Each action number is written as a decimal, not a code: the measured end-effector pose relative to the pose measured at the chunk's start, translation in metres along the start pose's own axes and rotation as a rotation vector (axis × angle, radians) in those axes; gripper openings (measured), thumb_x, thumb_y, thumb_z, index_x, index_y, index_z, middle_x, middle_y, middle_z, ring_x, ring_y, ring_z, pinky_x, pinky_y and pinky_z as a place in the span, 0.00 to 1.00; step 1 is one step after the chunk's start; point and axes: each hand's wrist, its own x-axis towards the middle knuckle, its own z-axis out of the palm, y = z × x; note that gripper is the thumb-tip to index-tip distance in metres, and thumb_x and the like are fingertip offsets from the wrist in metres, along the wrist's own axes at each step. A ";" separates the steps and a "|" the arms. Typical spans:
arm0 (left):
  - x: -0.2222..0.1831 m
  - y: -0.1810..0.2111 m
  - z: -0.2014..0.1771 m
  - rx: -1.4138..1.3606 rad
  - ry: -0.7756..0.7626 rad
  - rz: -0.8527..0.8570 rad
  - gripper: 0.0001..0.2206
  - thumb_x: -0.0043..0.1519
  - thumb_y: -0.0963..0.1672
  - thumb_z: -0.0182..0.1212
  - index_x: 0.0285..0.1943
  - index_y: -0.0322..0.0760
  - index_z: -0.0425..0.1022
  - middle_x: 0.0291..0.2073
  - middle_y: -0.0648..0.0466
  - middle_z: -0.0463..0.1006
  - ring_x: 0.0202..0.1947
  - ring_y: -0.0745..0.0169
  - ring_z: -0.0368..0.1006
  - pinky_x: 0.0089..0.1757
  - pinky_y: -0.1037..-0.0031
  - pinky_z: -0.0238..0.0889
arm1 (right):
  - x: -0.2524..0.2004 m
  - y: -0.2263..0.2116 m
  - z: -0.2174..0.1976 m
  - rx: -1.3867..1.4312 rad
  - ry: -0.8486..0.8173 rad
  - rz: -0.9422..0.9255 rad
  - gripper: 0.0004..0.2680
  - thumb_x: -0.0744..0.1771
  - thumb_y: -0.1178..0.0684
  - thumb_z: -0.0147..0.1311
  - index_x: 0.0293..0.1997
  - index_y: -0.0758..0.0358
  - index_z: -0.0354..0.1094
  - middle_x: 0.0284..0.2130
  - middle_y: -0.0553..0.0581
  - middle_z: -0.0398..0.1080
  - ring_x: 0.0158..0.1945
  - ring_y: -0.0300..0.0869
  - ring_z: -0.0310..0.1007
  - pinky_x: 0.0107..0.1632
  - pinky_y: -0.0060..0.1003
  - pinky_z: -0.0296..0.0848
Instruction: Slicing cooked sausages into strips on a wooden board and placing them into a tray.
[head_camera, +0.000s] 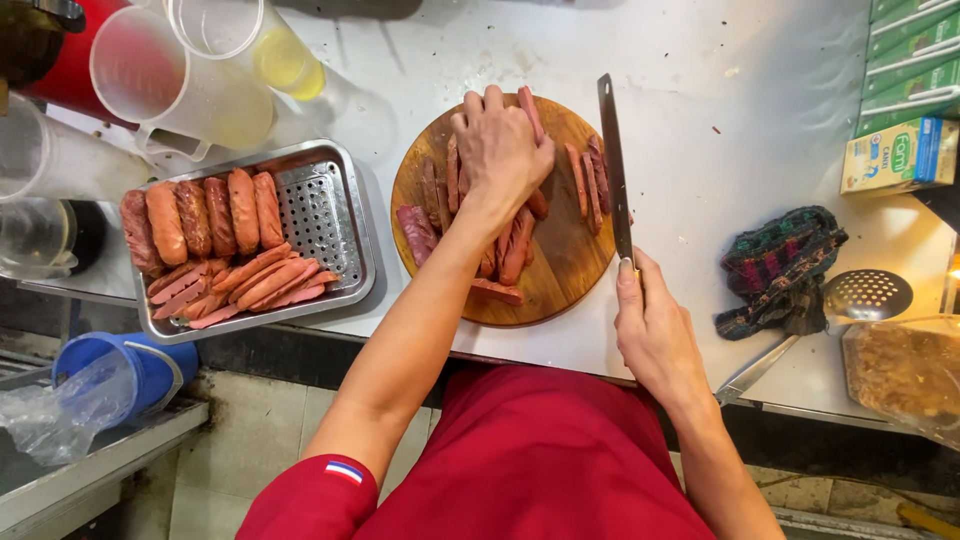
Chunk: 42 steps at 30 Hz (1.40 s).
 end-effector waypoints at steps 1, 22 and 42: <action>-0.004 0.007 -0.010 -0.002 0.002 0.005 0.12 0.47 0.50 0.71 0.20 0.39 0.79 0.41 0.48 0.73 0.48 0.51 0.64 0.47 0.57 0.57 | 0.000 0.001 -0.002 0.002 0.005 0.000 0.19 0.71 0.41 0.37 0.70 0.54 0.58 0.19 0.61 0.70 0.22 0.49 0.73 0.32 0.47 0.71; -0.052 -0.010 -0.043 -0.085 0.094 -0.066 0.25 0.46 0.51 0.76 0.46 0.31 0.77 0.45 0.46 0.75 0.51 0.46 0.66 0.50 0.52 0.57 | 0.006 0.033 0.017 -0.071 -0.091 -0.174 0.19 0.71 0.40 0.39 0.69 0.56 0.59 0.35 0.71 0.76 0.43 0.60 0.78 0.47 0.48 0.72; -0.091 -0.008 -0.034 -0.148 0.025 0.367 0.15 0.53 0.43 0.70 0.48 0.33 0.81 0.48 0.51 0.82 0.56 0.51 0.71 0.64 0.53 0.49 | 0.004 0.018 0.020 -0.108 -0.091 -0.134 0.20 0.71 0.40 0.37 0.71 0.54 0.57 0.45 0.76 0.75 0.54 0.68 0.72 0.54 0.52 0.70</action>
